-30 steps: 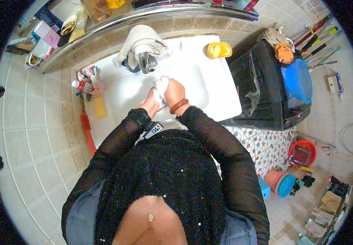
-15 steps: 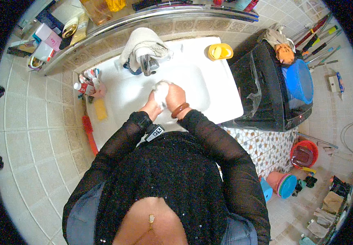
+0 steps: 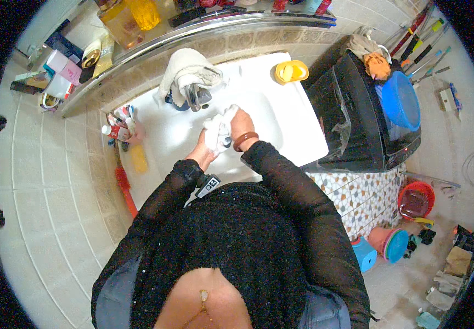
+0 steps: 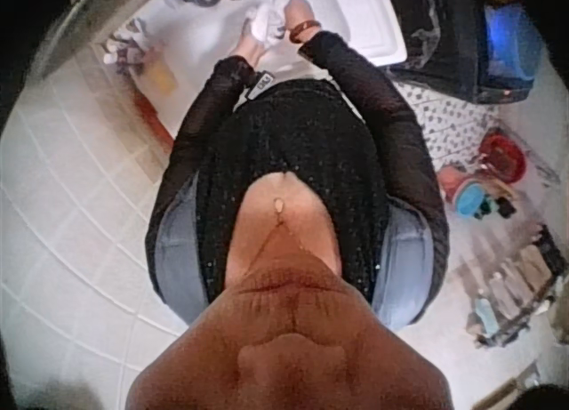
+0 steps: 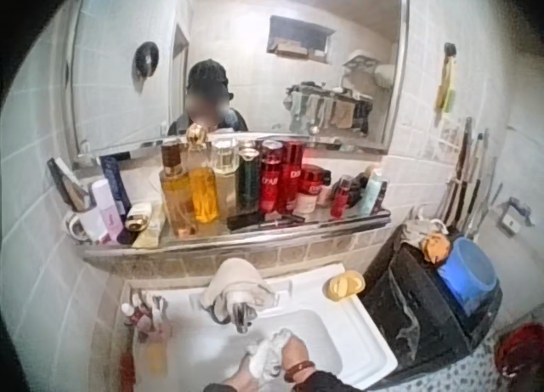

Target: The person hand washes a small piece of clothing in a bathroom sink, scrubbing and rinsing it under running water. They then move to the floor, pick up a stack of plastic basins, separate them, and place one basin on the sink.

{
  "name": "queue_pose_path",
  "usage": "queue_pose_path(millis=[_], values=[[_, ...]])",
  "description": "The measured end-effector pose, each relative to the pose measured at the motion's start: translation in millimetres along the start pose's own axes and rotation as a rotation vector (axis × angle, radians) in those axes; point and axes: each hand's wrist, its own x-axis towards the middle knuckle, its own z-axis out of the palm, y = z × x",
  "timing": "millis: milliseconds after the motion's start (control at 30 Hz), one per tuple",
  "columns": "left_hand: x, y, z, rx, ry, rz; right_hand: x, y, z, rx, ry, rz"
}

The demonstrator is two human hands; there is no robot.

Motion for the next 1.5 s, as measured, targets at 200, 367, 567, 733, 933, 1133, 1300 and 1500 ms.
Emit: queue_pose_path(millis=[200, 367, 567, 733, 933, 1133, 1300, 1500], values=[[5.6, 3.0, 10.3, 0.126, 0.166, 0.261, -0.8, 23.9, -0.4, 0.776, -0.236, 0.146], [7.6, 6.2, 1.5, 0.144, 0.039, 0.298, -6.9, 29.8, -12.8, 1.170, -0.549, 0.297], [3.8, 3.2, 2.3, 0.167, -0.004, 0.170, 11.4, 37.9, -22.6, 1.178, -0.290, 0.438], [5.5, 2.3, 6.1, 0.024, 0.159, -0.075, -4.9, -13.4, -18.2, 0.534, -0.019, 0.007], [8.8, -4.1, 10.1, -0.192, 0.201, 0.146, -29.3, -50.2, -22.1, 0.003, -0.077, -0.087], [4.3, -0.5, 16.7, -0.065, 0.286, 0.091, -8.6, -36.4, -29.6, 0.068, 0.026, 0.016], [9.4, -3.2, 12.2, -0.136, 0.266, 0.178, -22.6, -37.9, -20.3, -0.083, 0.013, -0.152], [13.0, -7.9, 1.3, 0.097, 0.262, -0.033, -4.8, -37.3, -34.5, -0.123, -0.014, 0.048]])
